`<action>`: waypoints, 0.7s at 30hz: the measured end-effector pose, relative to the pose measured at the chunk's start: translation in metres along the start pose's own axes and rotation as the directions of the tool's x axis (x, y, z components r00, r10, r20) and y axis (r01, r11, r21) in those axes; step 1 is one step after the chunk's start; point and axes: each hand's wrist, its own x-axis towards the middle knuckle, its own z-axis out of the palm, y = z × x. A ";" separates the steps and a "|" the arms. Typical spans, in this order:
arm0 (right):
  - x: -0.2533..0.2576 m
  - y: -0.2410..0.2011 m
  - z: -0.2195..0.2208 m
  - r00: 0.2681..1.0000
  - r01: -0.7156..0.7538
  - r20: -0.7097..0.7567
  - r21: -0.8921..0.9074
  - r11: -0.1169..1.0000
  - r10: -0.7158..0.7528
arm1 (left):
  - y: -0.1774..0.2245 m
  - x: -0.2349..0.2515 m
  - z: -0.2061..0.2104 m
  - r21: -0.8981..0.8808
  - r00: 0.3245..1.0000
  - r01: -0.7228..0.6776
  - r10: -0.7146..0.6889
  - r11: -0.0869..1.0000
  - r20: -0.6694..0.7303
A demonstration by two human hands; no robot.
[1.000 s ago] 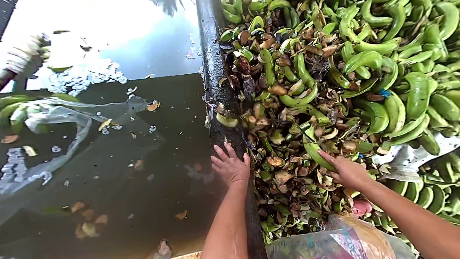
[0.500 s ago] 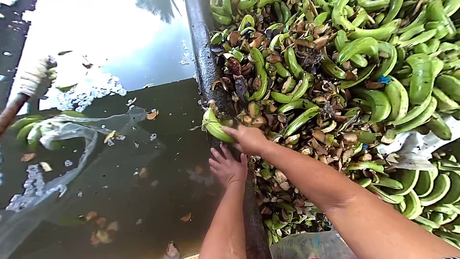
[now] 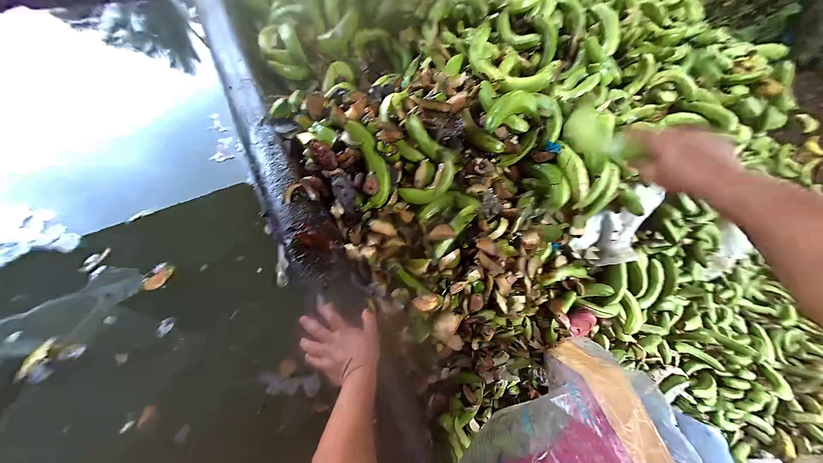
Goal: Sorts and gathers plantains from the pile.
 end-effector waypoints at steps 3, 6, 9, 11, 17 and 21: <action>0.028 0.014 -0.075 0.829 -0.372 -0.339 0.258 0.892 0.444 | -0.001 0.004 0.005 -0.043 0.996 -0.038 0.034 0.998 -0.083; 0.047 -0.032 -0.024 0.966 -0.151 -0.178 0.199 0.968 0.187 | -0.005 0.005 0.009 -0.041 0.996 -0.030 0.026 0.999 -0.085; 0.084 -0.096 0.101 0.954 0.283 0.026 0.252 0.925 -0.298 | -0.007 0.006 0.011 -0.039 0.996 -0.015 0.011 0.999 -0.093; 0.088 -0.145 0.155 0.918 0.307 0.164 0.281 0.909 -0.361 | -0.006 0.006 0.010 -0.030 0.995 -0.006 0.003 1.000 -0.101; 0.052 -0.211 0.150 0.905 0.228 0.325 0.174 0.958 -0.275 | -0.005 0.004 0.004 0.019 0.997 0.047 -0.046 0.999 -0.064; 0.003 -0.202 0.101 0.848 0.437 0.283 0.102 0.894 -0.447 | -0.003 0.003 0.002 0.025 0.997 0.039 -0.037 0.999 -0.066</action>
